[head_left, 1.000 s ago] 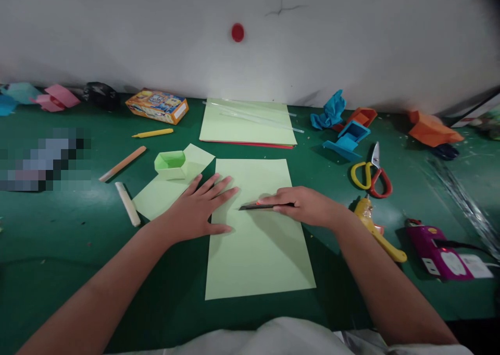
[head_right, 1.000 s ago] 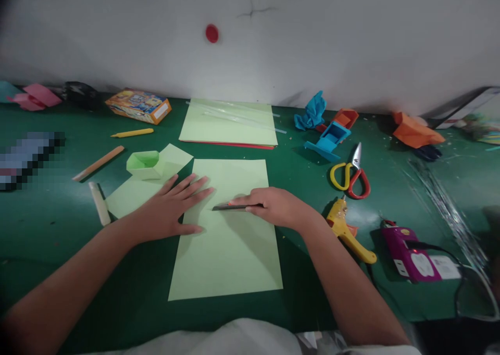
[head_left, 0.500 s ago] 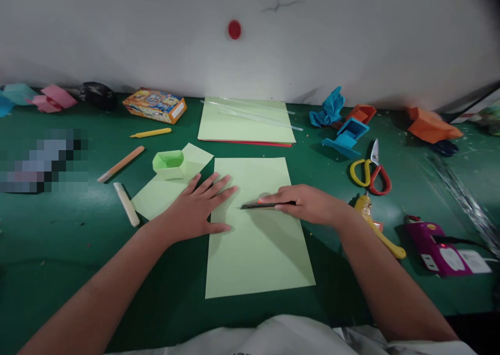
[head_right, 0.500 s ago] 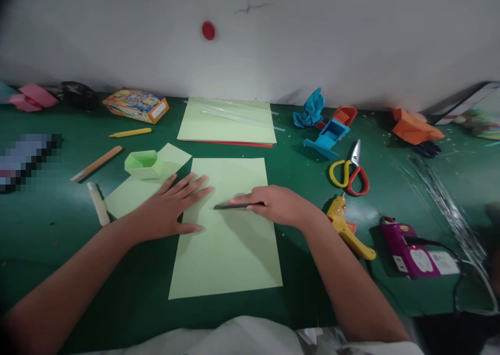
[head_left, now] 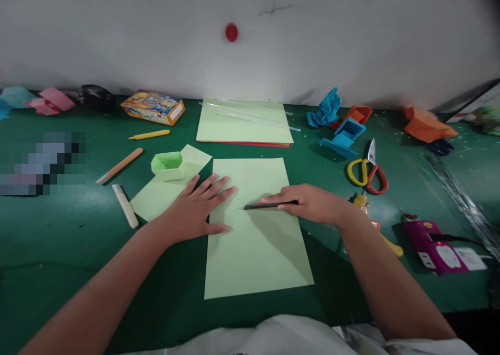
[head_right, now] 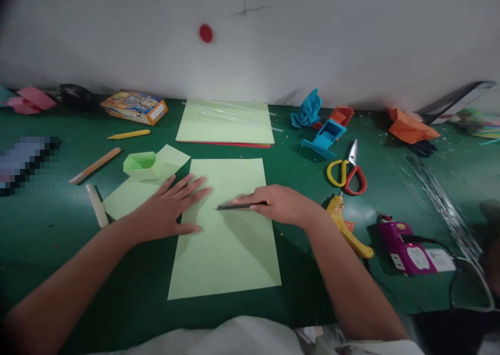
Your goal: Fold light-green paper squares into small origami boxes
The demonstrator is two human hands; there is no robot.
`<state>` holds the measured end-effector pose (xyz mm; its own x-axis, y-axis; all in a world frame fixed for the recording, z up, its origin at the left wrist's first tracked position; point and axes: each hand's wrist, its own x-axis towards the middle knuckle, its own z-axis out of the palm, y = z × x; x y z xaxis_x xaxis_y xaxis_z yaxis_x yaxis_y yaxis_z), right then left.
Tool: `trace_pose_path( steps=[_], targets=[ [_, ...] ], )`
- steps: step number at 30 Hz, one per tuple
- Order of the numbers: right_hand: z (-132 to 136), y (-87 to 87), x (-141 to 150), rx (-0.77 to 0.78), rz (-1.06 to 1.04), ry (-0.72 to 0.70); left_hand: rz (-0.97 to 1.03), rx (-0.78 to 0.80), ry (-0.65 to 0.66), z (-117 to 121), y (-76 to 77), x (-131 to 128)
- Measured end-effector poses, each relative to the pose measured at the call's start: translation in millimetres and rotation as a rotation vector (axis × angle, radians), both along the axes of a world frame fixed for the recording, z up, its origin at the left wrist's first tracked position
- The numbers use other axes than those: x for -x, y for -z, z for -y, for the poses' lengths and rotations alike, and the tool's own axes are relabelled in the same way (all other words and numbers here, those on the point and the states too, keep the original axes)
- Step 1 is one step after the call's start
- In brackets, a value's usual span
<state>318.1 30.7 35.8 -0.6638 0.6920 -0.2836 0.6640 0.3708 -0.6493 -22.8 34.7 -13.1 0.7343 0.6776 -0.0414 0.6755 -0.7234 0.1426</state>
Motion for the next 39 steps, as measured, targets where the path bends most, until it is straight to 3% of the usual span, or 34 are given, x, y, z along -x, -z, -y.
trace_pose_path(
  steps=[19, 39],
  targets=[
    [11, -14.7, 1, -0.181, 0.184, -0.051, 0.035, -0.049, 0.018, 2, -3.3, -1],
    [7, -14.7, -16, -0.253, 0.181, -0.056, 0.013, -0.039, 0.015, -1, 1.7, 1]
  ],
)
